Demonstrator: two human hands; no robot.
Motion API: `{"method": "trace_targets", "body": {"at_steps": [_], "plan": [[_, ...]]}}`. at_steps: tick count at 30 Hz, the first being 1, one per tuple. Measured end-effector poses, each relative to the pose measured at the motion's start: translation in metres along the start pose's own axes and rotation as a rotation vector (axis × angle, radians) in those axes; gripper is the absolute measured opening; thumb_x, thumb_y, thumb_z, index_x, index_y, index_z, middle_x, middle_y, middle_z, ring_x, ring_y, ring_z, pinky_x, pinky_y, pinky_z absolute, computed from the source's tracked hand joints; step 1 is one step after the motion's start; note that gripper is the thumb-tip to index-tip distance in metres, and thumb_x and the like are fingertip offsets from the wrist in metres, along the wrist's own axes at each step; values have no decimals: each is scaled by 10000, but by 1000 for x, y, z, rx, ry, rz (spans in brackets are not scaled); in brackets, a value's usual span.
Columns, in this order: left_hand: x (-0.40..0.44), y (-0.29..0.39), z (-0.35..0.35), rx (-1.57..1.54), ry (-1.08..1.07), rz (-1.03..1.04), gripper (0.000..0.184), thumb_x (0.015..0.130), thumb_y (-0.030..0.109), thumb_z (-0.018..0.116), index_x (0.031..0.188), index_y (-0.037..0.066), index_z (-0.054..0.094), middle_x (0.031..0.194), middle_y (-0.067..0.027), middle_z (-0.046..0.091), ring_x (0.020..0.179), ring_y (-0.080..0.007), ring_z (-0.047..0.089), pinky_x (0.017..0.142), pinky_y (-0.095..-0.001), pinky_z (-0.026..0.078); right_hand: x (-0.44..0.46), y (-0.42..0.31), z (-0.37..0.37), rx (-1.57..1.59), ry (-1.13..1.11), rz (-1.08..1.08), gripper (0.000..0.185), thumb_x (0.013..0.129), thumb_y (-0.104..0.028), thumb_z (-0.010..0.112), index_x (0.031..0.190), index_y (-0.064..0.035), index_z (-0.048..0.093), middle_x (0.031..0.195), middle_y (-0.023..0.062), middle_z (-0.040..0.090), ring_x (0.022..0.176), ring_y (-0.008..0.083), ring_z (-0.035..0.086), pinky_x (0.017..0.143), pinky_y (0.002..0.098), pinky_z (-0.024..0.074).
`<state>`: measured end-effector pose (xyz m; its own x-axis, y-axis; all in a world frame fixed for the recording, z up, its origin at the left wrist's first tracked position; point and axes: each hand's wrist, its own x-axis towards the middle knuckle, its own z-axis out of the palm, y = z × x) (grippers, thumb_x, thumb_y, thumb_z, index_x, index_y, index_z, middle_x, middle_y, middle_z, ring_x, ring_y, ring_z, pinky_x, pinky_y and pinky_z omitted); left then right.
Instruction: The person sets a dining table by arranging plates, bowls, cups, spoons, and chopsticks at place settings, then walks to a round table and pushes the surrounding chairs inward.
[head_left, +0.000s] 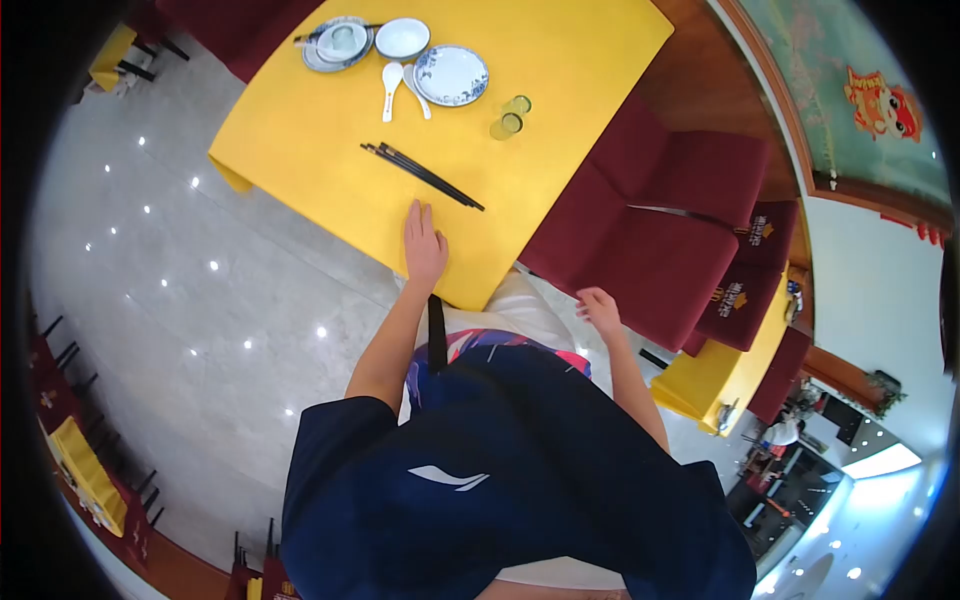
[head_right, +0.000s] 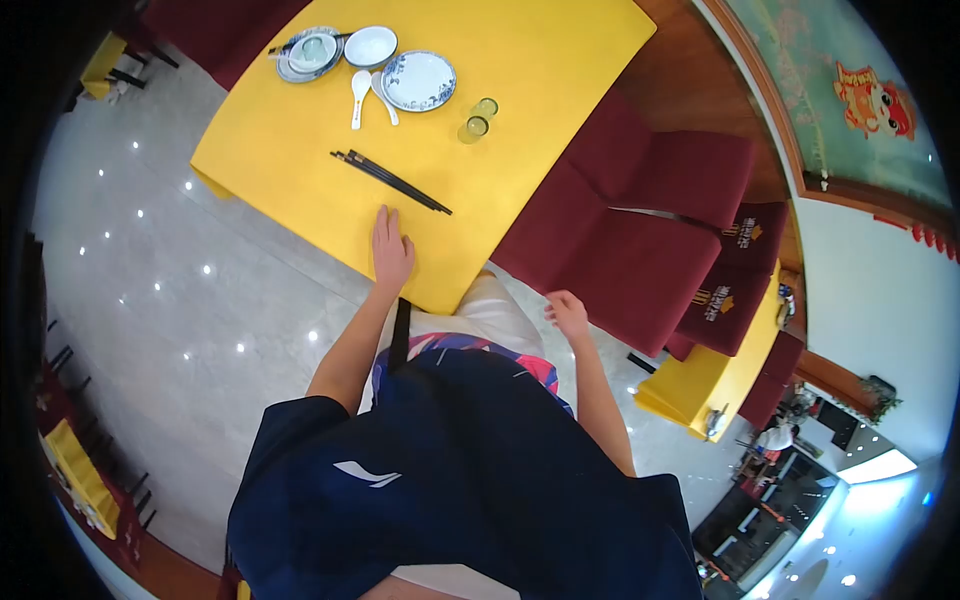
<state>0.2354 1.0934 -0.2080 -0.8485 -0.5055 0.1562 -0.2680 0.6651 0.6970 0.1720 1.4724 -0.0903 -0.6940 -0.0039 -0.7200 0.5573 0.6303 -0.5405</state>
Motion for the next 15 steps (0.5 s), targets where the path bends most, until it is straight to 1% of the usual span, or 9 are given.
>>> {"method": "trace_targets", "body": {"at_steps": [2, 6, 8, 9, 11, 12, 13, 14, 15], "plan": [[-18, -3, -5, 57, -64, 53, 575, 842, 51, 532, 1387, -36, 368, 1461, -231, 338, 1327, -399, 353, 1094, -496, 300, 0, -34, 21, -124, -4, -170, 209, 932, -234, 558, 980, -54, 651, 781, 44, 668, 665, 110, 628, 592, 270, 498], [-20, -12, -16, 7, -78, 83, 547, 867, 73, 524, 1390, -12, 388, 1461, -189, 362, 1332, -367, 364, 1070, -506, 311, 29, -150, 48, -340, 10, -537, 217, 907, -205, 593, 939, 3, 645, 755, 94, 666, 683, 139, 644, 634, 305, 517], [-14, -12, -21, 6, -72, 34, 396, 883, 117, 553, 1263, 4, 540, 1378, -168, 478, 1259, -347, 454, 1004, -457, 379, 61, -210, 58, -474, 84, -672, 234, 900, -220, 605, 939, 8, 642, 777, 131, 671, 704, 192, 664, 653, 332, 522], [-8, -9, -22, 11, -69, 14, 396, 883, 117, 553, 1263, 4, 540, 1378, -168, 478, 1259, -347, 454, 1004, -457, 379, 78, -242, 64, -560, 134, -733, 243, 896, -230, 613, 940, 7, 642, 790, 150, 673, 717, 220, 673, 665, 346, 525], [19, -3, -20, -138, 4, -158, 227, 909, 177, 575, 1008, -8, 662, 1114, -135, 655, 1021, -316, 609, 842, -386, 477, 132, -291, 79, -533, 134, -852, 251, 889, -260, 619, 937, -16, 649, 808, 150, 674, 749, 267, 670, 694, 351, 522], [35, 1, -21, -120, 8, -173, 227, 909, 177, 575, 1008, -8, 662, 1114, -135, 655, 1021, -316, 609, 842, -386, 477, 155, -321, 87, -626, 146, -857, 251, 886, -259, 617, 946, -17, 650, 791, 140, 667, 741, 275, 660, 700, 349, 521], [53, 9, -21, -219, 9, -298, 240, 921, 204, 578, 921, -20, 665, 962, -122, 675, 868, -284, 633, 752, -359, 497, 182, -344, 96, -607, 139, -913, 255, 871, -262, 625, 977, -32, 657, 768, 130, 659, 719, 268, 651, 692, 356, 520], [72, 15, -18, -317, 17, -424, 294, 933, 230, 581, 834, -32, 669, 810, -110, 696, 715, -252, 657, 662, -332, 516, 206, -365, 103, -631, 106, -914, 269, 857, -266, 629, 1005, -45, 661, 827, 129, 683, 764, 264, 667, 729, 360, 531], [92, 20, -8, -487, 60, -535, 326, 941, 252, 579, 834, -44, 666, 751, -110, 685, 645, -222, 651, 608, -319, 515, 237, -382, 114, -627, 98, -918, 288, 851, -272, 633, 1032, -50, 662, 862, 137, 689, 807, 268, 672, 760, 366, 533]]}}
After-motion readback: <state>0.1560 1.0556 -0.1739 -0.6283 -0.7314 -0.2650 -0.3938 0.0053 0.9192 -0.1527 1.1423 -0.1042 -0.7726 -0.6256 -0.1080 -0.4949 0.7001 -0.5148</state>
